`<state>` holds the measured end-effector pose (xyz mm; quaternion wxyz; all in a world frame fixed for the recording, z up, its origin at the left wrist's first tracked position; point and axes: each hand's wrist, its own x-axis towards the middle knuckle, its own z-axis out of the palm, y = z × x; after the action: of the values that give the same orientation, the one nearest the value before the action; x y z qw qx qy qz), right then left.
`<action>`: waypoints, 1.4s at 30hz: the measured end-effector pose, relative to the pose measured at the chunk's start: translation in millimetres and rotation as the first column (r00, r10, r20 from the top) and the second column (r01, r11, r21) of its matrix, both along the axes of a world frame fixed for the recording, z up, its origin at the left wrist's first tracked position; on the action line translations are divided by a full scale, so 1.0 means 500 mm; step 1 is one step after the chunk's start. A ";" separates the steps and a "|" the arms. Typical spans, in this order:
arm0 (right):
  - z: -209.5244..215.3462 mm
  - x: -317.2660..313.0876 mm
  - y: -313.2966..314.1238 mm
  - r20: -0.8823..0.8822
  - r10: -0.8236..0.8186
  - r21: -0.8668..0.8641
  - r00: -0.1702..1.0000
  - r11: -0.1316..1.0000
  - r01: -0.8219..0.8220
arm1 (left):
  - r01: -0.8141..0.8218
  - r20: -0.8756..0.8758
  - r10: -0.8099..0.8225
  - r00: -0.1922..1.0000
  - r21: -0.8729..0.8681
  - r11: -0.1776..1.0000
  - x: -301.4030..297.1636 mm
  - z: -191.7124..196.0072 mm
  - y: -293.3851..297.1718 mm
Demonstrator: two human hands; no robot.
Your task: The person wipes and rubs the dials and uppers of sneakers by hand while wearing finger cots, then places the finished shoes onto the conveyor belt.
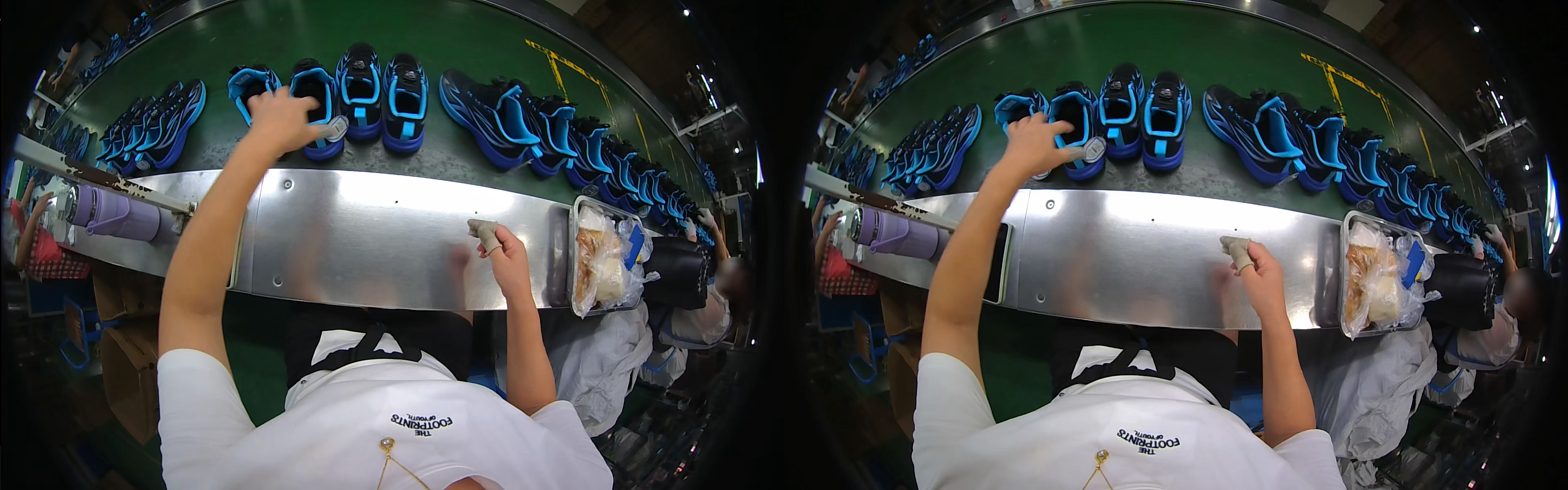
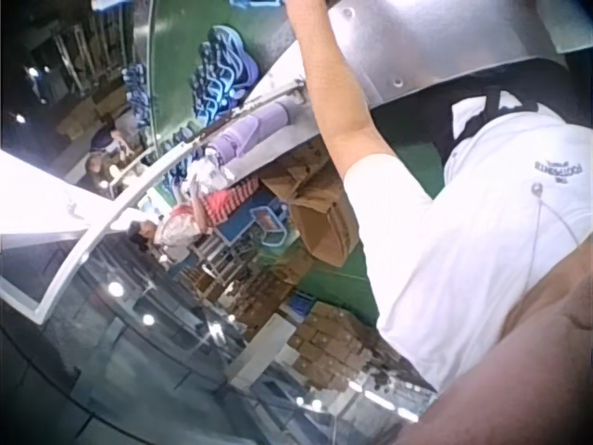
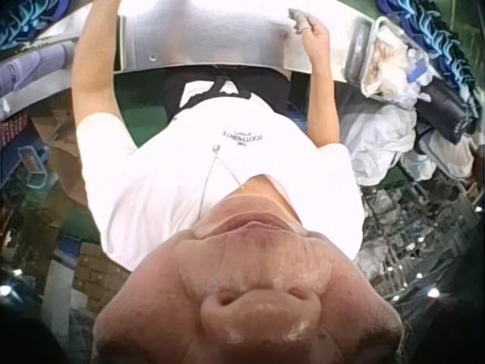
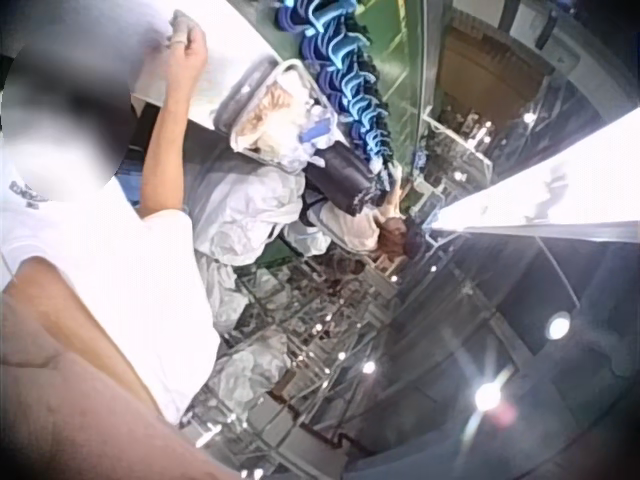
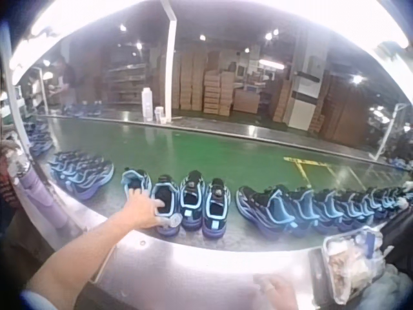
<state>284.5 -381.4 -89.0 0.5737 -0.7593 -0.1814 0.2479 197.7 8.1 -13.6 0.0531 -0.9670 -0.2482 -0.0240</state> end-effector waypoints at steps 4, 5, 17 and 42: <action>-0.008 -0.011 -0.003 0.016 0.081 -0.012 0.997 0.997 -0.081 | -0.013 0.001 0.015 1.000 -0.423 0.906 -0.046 -0.100 0.158; -0.008 -0.016 -0.003 0.023 0.075 -0.036 0.997 0.997 -0.074 | -0.004 0.005 0.007 1.000 -0.422 0.907 -0.035 -0.094 0.158; 0.049 -0.040 0.014 0.010 0.181 0.022 0.983 0.983 -0.181 | 0.469 0.351 -0.324 0.879 -0.502 0.727 -0.248 -0.021 -0.239; 0.109 -0.184 0.106 0.711 0.515 -0.420 0.479 0.857 -0.298 | 0.346 0.548 -0.057 0.835 -0.441 0.828 -0.350 -0.063 -0.340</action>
<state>192.3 -328.6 -34.5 0.2563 -0.7840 -0.5647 0.0271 22.8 -162.1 -45.0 -0.2827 -0.9232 -0.1427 -0.2175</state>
